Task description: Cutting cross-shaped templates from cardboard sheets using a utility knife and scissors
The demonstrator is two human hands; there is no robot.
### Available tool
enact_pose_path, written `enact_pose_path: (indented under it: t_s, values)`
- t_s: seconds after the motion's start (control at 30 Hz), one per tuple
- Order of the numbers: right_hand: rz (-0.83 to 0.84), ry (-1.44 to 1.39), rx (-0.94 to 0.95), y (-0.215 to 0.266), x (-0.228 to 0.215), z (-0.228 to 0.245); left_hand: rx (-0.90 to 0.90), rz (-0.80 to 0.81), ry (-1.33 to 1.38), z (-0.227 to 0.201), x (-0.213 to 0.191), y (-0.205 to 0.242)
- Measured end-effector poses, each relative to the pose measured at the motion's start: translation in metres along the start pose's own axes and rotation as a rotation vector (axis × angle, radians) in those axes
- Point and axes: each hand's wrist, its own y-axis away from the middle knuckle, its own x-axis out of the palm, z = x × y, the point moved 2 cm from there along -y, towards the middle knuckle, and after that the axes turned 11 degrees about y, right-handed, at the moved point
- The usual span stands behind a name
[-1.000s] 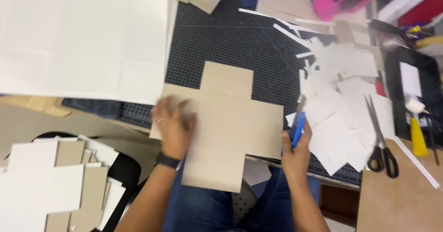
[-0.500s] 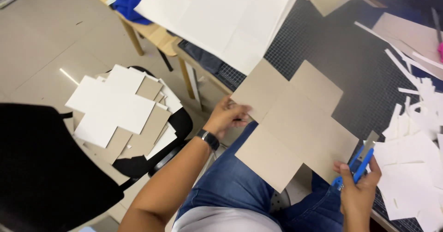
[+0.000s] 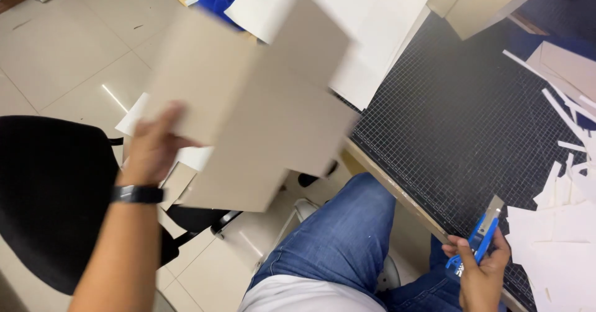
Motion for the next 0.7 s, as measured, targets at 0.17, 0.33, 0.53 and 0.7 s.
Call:
enact_pose_path:
  t_s: [0.17, 0.33, 0.53, 0.7]
  values:
    - [-0.011, -0.038, 0.018, 0.004, 0.011, 0.027, 0.155, -0.348, 0.286, 0.025, -0.144, -0.019]
    - [-0.003, -0.04, -0.04, 0.004, 0.017, 0.022, -0.126, -0.522, 0.018, 0.123, -0.213, -0.034]
    - [-0.02, -0.008, 0.091, 0.005, 0.021, 0.017, -0.498, -0.106, -0.673, 0.165, -0.111, -0.093]
    - [-0.039, -0.035, 0.111, -0.003, 0.022, 0.021, 0.061, 0.015, -0.203, 0.113, 0.074, -0.183]
